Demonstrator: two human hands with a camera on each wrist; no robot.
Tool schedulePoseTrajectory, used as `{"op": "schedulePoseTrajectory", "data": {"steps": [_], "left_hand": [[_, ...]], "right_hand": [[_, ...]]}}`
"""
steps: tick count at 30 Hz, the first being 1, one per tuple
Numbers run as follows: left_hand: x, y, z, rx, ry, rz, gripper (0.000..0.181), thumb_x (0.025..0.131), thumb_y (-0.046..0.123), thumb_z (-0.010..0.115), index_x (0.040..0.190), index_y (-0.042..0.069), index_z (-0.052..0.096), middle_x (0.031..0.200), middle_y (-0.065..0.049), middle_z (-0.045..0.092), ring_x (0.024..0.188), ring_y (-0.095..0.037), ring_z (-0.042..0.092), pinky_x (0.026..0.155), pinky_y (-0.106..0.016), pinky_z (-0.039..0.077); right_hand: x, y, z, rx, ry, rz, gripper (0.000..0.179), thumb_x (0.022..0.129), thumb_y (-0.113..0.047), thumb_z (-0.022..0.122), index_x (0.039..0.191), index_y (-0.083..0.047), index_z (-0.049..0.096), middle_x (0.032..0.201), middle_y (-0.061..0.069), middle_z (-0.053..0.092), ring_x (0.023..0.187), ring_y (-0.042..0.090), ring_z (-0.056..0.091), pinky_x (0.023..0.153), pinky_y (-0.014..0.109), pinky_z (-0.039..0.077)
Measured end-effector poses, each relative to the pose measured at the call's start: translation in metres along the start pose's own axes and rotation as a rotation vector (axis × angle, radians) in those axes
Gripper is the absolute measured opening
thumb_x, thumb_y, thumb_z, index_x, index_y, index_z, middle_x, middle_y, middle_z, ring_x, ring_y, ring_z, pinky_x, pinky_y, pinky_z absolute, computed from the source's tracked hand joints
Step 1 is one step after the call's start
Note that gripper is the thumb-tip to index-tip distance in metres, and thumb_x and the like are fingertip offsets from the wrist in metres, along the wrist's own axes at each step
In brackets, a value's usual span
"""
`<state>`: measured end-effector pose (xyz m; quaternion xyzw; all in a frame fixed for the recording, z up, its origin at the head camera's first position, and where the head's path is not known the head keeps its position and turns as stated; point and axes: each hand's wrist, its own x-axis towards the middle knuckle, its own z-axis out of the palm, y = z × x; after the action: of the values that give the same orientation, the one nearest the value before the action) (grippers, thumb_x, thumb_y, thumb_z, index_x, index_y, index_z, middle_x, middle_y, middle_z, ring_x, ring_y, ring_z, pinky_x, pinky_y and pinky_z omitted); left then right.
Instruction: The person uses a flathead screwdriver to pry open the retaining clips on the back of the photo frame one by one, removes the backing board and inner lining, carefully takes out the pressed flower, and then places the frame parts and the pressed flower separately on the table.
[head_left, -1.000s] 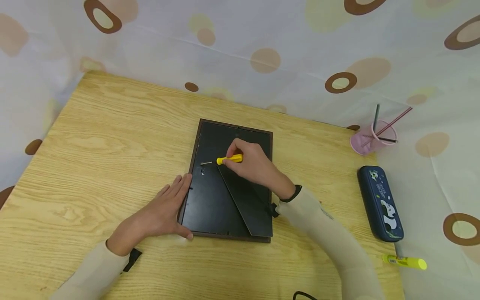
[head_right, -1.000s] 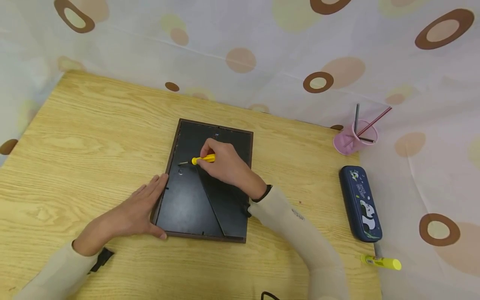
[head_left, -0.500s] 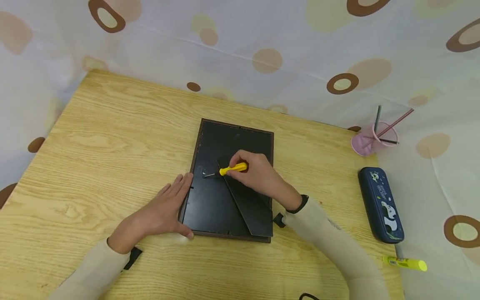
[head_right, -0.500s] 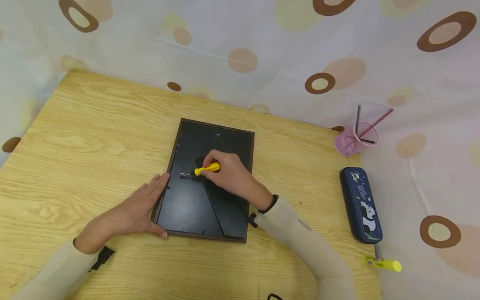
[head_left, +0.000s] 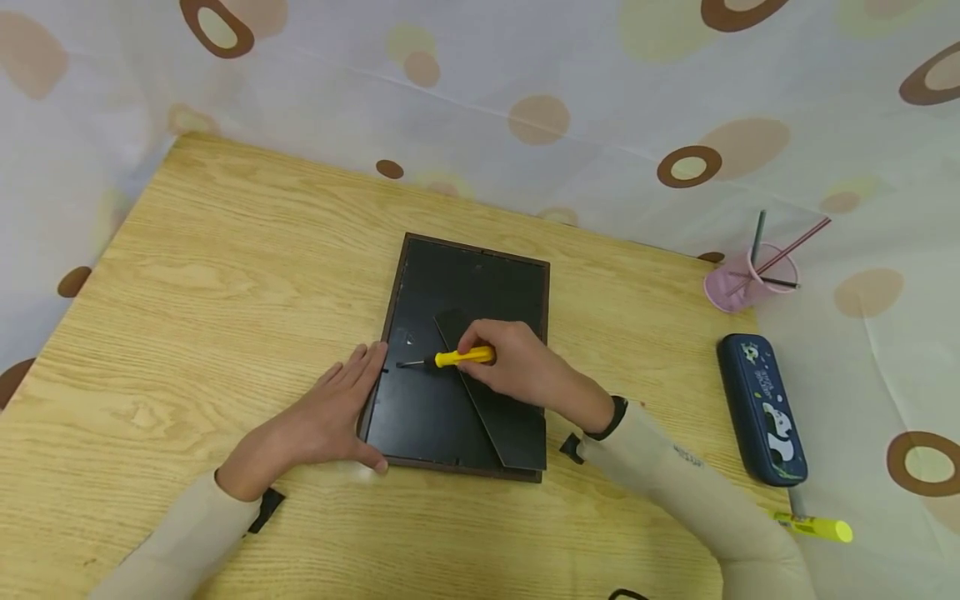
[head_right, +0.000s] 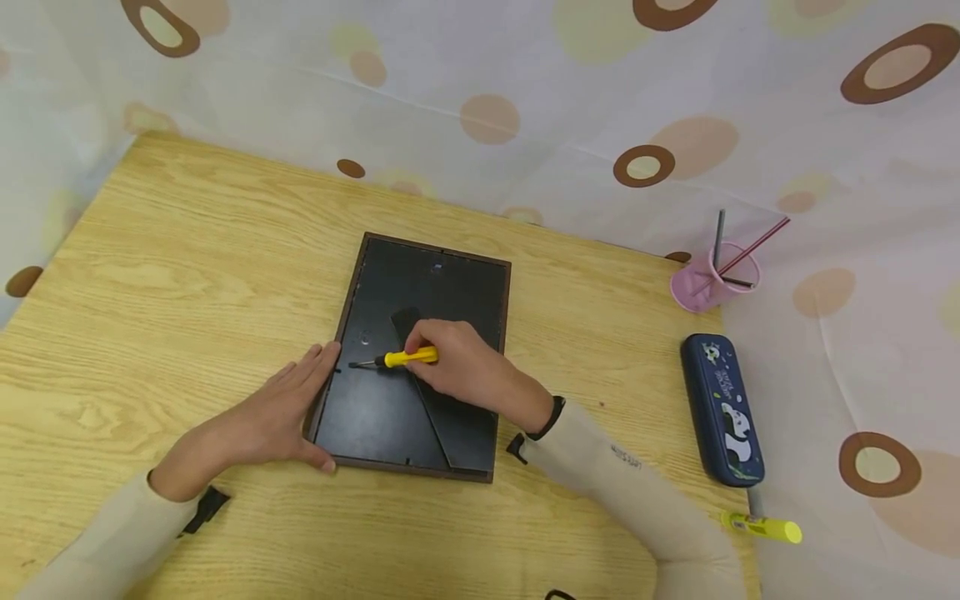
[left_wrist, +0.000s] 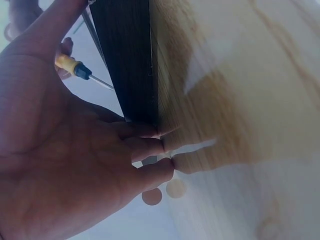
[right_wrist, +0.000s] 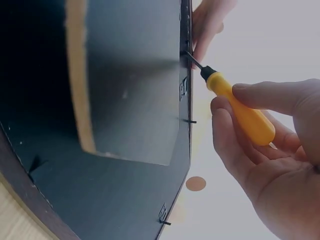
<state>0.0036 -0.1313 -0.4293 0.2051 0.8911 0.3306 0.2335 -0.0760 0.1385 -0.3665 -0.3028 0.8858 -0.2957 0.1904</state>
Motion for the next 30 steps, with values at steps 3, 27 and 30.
{"op": "schedulePoseTrajectory", "data": {"steps": [3,27,30], "left_hand": [[0.0004,0.0005,-0.0005,0.001,-0.003,-0.001,0.146,0.060,0.048,0.095,0.159,-0.002,0.000,0.166,-0.022,0.002,0.152,-0.041,0.002,0.118,-0.061,0.011],[0.0019,0.0004,0.0007,0.017,-0.006,-0.018,0.147,0.059,0.049,0.095,0.159,-0.001,-0.001,0.166,-0.022,0.003,0.152,-0.040,0.002,0.118,-0.061,0.012],[0.0018,0.0002,0.0006,0.013,-0.007,-0.022,0.147,0.059,0.049,0.095,0.159,-0.001,-0.001,0.166,-0.022,0.003,0.152,-0.040,0.002,0.118,-0.060,0.012]], "right_hand": [[-0.0007,-0.0034,-0.0005,-0.007,-0.023,0.010,0.014,0.088,-0.009,0.077,0.098,-0.008,0.068,0.098,0.007,0.070,0.076,0.014,0.061,0.070,0.024,0.055],[-0.0003,-0.0071,0.0072,-0.082,-0.084,-0.005,0.015,0.088,-0.011,0.078,0.095,-0.009,0.065,0.099,0.006,0.069,0.082,0.016,0.063,0.074,0.023,0.056],[-0.0009,-0.0061,0.0083,-0.077,-0.083,-0.002,0.015,0.088,-0.010,0.077,0.094,-0.009,0.064,0.099,0.005,0.069,0.082,0.016,0.063,0.074,0.024,0.056]]}}
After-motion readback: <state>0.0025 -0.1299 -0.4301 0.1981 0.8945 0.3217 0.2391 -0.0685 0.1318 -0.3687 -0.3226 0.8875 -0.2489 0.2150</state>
